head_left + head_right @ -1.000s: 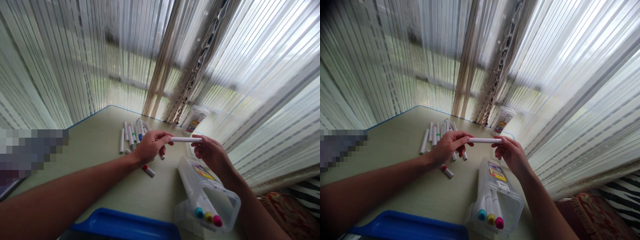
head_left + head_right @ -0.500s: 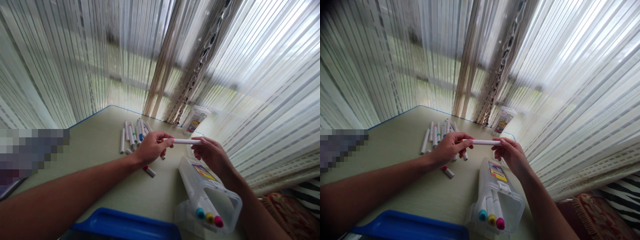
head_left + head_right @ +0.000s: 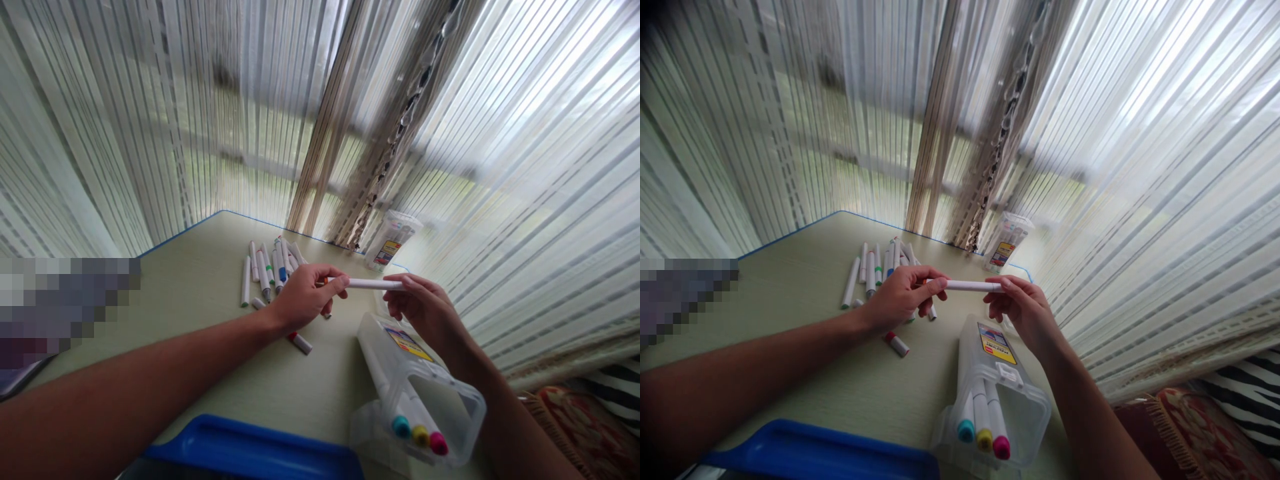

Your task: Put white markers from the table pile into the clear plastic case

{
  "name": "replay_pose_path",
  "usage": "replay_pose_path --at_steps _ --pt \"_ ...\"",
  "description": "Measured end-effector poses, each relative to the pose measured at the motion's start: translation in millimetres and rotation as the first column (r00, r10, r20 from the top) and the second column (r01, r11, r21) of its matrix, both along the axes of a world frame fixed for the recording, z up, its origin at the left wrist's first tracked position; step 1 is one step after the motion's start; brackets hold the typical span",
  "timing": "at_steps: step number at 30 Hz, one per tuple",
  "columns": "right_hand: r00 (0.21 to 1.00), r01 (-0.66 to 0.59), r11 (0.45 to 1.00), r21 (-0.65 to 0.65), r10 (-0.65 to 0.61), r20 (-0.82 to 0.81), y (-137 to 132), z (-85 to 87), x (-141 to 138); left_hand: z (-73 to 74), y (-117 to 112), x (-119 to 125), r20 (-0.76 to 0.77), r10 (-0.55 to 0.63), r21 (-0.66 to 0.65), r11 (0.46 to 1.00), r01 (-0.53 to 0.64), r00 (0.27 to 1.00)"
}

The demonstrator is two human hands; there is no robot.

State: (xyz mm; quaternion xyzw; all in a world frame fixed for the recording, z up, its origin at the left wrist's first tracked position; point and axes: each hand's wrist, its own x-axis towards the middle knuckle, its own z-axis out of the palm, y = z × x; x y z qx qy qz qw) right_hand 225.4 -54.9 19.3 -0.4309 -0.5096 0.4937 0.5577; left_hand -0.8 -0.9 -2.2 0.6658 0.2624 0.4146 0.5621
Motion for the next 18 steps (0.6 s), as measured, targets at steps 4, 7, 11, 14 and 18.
replay_pose_path --at_steps 4,7,11,14,18 --pt "1.000 -0.004 1.000 0.005 0.004 0.016 -0.4 0.7 -0.9 -0.2 -0.6 0.0 -0.007 -0.005 -0.003 1.000 0.005 1.000" --pt "0.999 -0.010 1.000 0.012 0.010 0.032 0.1 0.4 -0.5 0.0 -1.2 -0.1 -0.022 -0.006 0.001 1.000 0.006 1.000" --pt "0.996 -0.032 0.999 0.014 0.031 0.085 0.0 -1.9 -0.1 -1.0 -2.7 0.3 -0.050 -0.023 0.022 0.999 0.025 0.998" --pt "0.990 -0.047 0.999 0.003 0.046 0.134 -0.9 -3.6 -0.9 -2.2 -4.0 0.9 -0.072 -0.048 0.036 0.998 0.051 0.996" --pt "0.988 -0.032 0.999 0.021 0.028 0.152 -2.3 -3.7 -1.7 -2.0 -5.1 1.0 -0.114 -0.053 0.063 0.996 0.061 0.992"
